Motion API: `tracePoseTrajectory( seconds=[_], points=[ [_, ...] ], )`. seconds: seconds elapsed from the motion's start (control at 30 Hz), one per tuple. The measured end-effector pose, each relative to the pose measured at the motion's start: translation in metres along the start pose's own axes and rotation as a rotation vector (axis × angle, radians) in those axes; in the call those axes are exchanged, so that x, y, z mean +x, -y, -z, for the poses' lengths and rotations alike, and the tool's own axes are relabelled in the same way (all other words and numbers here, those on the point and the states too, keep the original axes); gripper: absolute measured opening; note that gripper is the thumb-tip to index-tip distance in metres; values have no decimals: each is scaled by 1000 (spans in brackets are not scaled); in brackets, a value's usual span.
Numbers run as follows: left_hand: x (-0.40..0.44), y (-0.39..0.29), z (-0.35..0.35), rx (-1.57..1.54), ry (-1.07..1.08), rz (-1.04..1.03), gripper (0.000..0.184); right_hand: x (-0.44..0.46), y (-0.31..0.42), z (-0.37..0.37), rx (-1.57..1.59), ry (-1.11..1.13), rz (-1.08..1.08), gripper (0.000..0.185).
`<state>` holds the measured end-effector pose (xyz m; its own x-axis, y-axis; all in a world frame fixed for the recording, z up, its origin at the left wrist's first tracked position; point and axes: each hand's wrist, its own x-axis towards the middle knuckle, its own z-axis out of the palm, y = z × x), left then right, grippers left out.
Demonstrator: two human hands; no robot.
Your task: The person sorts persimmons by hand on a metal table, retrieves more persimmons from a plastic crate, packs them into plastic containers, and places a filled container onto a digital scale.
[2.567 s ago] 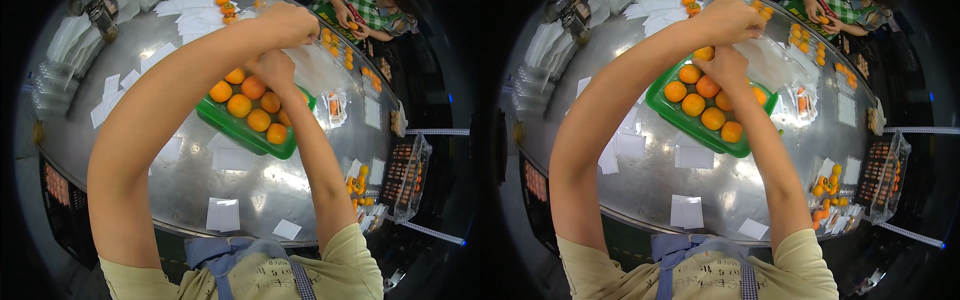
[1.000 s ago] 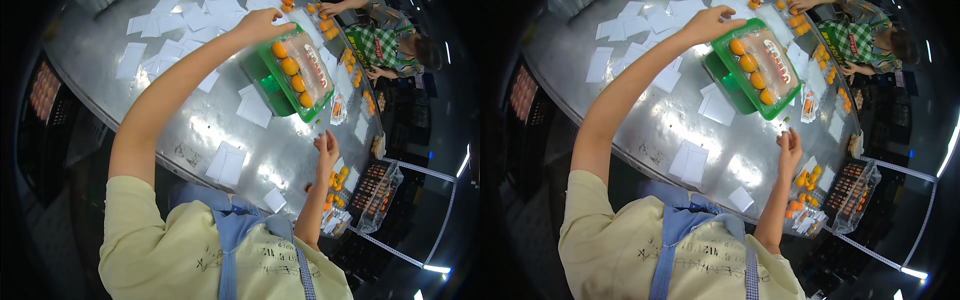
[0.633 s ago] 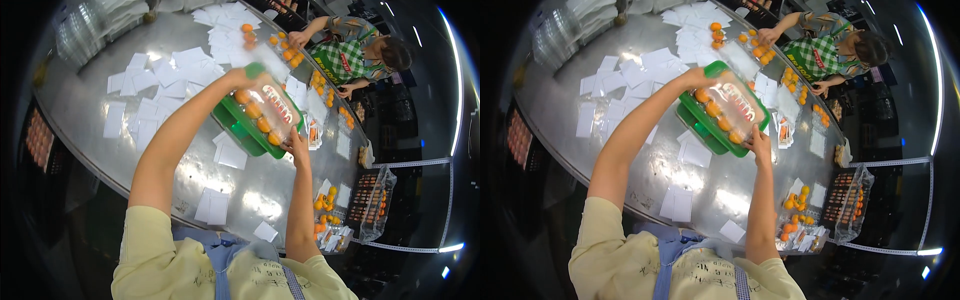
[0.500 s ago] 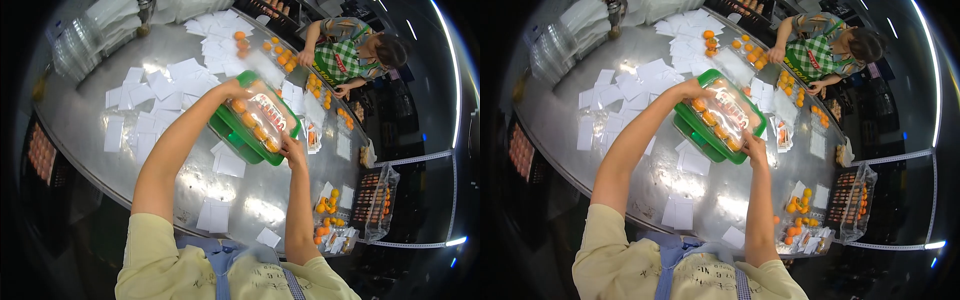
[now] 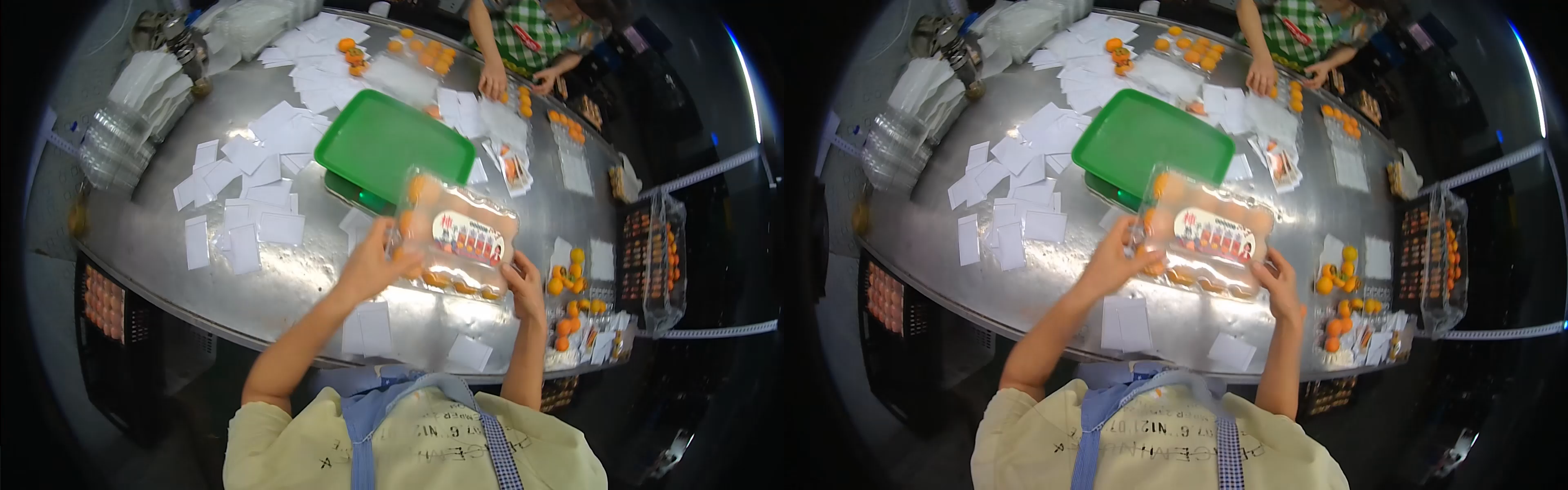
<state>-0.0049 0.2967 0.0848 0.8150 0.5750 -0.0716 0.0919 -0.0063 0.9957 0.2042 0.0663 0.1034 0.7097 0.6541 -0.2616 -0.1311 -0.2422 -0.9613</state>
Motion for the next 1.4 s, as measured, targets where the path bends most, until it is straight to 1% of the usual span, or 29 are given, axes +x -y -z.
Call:
tracePoseTrajectory(
  seconds=[0.1, 0.2, 0.27, 0.3, 0.33, 0.4, 0.43, 0.47, 0.5, 0.57, 0.6, 0.63, 0.7, 0.73, 0.77, 0.83, 0.87, 0.9, 0.97, 1.0, 1.03, 1.1, 1.17, 1.3, 1.4],
  points=[
    [-45, 36, -61, -287, 41, 119, 57, -37, -43, 48, -27, -25, -134, 54],
    [-64, 83, -102, -280, 54, 313, 55, -55, -90, 75, -49, -57, -202, 57],
    [-68, 125, -123, -307, 38, 348, 54, -54, -115, 87, -65, -51, -255, 60],
    [-70, 135, -129, -322, 26, 365, 54, -51, -127, 91, -59, -55, -235, 61],
    [-72, 137, -131, -306, 37, 384, 59, -49, -139, 93, -54, -58, -217, 61],
    [-74, 153, -135, -152, 9, 326, 64, -44, -157, 98, -58, -48, -194, 60],
    [-75, 150, -136, -76, 0, 298, 67, -41, -162, 98, -68, -35, -190, 58],
    [-78, 148, -135, 54, -9, 313, 76, -40, -168, 98, -52, -13, -161, 59],
    [-77, 163, -132, 276, -20, 175, 81, -41, -164, 99, -99, 20, -177, 57],
    [-89, 147, -136, 285, -140, 166, 84, -49, -157, 99, -138, -27, -174, 54],
    [-96, 125, -137, 326, -149, 216, 85, -57, -149, 101, -238, -40, -203, 49],
    [-102, 127, -139, 339, -179, 238, 87, -64, -155, 107, -220, -58, -212, 47],
    [-114, 131, -143, 182, -211, 372, 86, -77, -170, 118, -185, -91, -224, 42],
    [-120, 130, -144, 109, -202, 395, 80, -86, -177, 118, -158, -91, -254, 38],
    [-122, 128, -147, -14, -213, 469, 78, -96, -183, 120, 31, -54, -333, 37],
    [-126, 120, -154, -262, -239, 616, 73, -110, -174, 111, 199, 79, -494, 36],
    [-126, 121, -157, -328, -279, 653, 68, -114, -176, 106, 298, 100, -520, 37],
    [-126, 125, -159, -392, -269, 682, 65, -118, -178, 99, 398, 120, -545, 37],
    [-126, 135, -160, -517, -248, 736, 59, -120, -176, 81, 544, 81, -587, 35],
    [-127, 135, -160, -556, -198, 756, 48, -119, -178, 73, 625, 53, -621, 35],
    [-128, 135, -162, -552, -206, 761, 46, -118, -179, 66, 706, 26, -653, 34],
    [-130, 133, -167, -546, -222, 766, 41, -116, -189, 55, 709, -40, -633, 32],
    [-130, 132, -170, -583, -210, 772, 40, -116, -196, 51, 680, -92, -602, 31],
    [-129, 133, -182, -636, -203, 762, 40, -117, -194, 51, 699, -113, -607, 28],
    [-126, 138, -190, -664, -256, 771, 38, -114, -195, 49, 690, -149, -591, 26]
  ],
)
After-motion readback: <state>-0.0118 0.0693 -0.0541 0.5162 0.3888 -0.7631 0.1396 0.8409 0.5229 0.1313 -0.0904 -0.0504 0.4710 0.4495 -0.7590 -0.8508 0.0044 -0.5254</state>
